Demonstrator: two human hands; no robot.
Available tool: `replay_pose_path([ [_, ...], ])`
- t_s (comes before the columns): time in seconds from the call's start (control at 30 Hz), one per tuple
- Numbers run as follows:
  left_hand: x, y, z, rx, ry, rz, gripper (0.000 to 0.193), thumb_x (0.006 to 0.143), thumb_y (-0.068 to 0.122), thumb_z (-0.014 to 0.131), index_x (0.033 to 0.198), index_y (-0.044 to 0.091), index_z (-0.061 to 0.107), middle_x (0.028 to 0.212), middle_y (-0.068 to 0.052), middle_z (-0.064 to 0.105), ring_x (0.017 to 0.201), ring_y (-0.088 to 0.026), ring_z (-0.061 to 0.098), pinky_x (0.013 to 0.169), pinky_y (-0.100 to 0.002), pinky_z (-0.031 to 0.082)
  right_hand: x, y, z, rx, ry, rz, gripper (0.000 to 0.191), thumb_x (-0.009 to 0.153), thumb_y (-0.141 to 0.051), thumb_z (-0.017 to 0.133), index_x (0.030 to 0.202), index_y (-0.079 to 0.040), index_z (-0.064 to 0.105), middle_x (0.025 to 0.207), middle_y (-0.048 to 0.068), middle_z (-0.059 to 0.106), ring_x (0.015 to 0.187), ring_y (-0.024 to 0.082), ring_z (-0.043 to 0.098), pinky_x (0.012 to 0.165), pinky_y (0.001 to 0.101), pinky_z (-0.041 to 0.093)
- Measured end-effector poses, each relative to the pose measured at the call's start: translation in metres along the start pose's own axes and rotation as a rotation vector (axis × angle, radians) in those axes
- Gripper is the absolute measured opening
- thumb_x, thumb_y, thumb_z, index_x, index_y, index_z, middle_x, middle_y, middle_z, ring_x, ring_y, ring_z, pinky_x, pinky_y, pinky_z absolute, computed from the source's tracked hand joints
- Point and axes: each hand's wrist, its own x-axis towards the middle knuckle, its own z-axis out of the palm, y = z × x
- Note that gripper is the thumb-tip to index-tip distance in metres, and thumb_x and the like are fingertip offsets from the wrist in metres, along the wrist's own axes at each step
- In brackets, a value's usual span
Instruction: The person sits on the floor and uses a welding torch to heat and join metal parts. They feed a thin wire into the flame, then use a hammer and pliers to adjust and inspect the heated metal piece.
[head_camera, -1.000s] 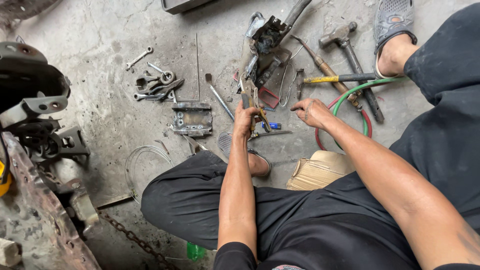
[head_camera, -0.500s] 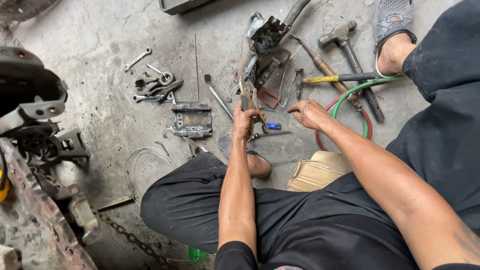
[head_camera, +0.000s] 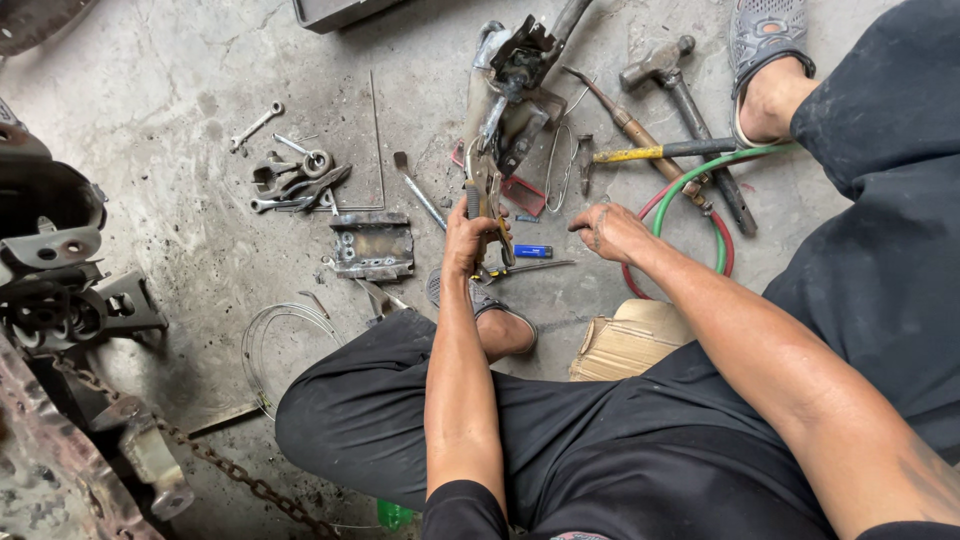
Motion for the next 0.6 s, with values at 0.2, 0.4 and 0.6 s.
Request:
replay_pose_path([
  [0.2, -0.001, -0.002, -0.003, -0.025, -0.001, -0.018, 0.056, 0.077, -0.008, 0.057, 0.132, -0.004, 0.051, 0.099, -0.02, 0.069, 0.078, -0.029, 0.071, 0.068, -0.045, 0.065, 0.002, -0.003, 0.001, -0.029, -0.046, 0.046, 0.036, 0.089, -0.017, 0.061, 0.122, -0.014, 0.075, 0.112, 0.018, 0.075, 0.105, 0.037, 0.071, 0.098, 0.0459, 0.053],
  [0.4, -0.003, 0.003, -0.01, -0.058, -0.062, -0.067, 0.059, 0.08, -0.008, 0.058, 0.138, 0.0, 0.049, 0.107, -0.019, 0.071, 0.088, -0.029, 0.073, 0.073, -0.046, 0.066, 0.001, -0.004, 0.003, -0.002, -0.04, 0.041, 0.036, 0.09, -0.017, 0.059, 0.122, -0.013, 0.075, 0.113, 0.018, 0.075, 0.104, 0.037, 0.071, 0.097, 0.046, 0.054],
  [0.6, -0.024, -0.007, -0.012, -0.188, -0.063, -0.189, 0.068, 0.079, -0.01, 0.058, 0.143, 0.006, 0.044, 0.11, -0.019, 0.069, 0.089, -0.036, 0.074, 0.072, -0.048, 0.068, 0.005, 0.007, 0.006, -0.097, -0.03, 0.011, 0.037, 0.089, -0.016, 0.059, 0.123, -0.013, 0.075, 0.115, 0.02, 0.073, 0.106, 0.039, 0.07, 0.098, 0.0475, 0.053],
])
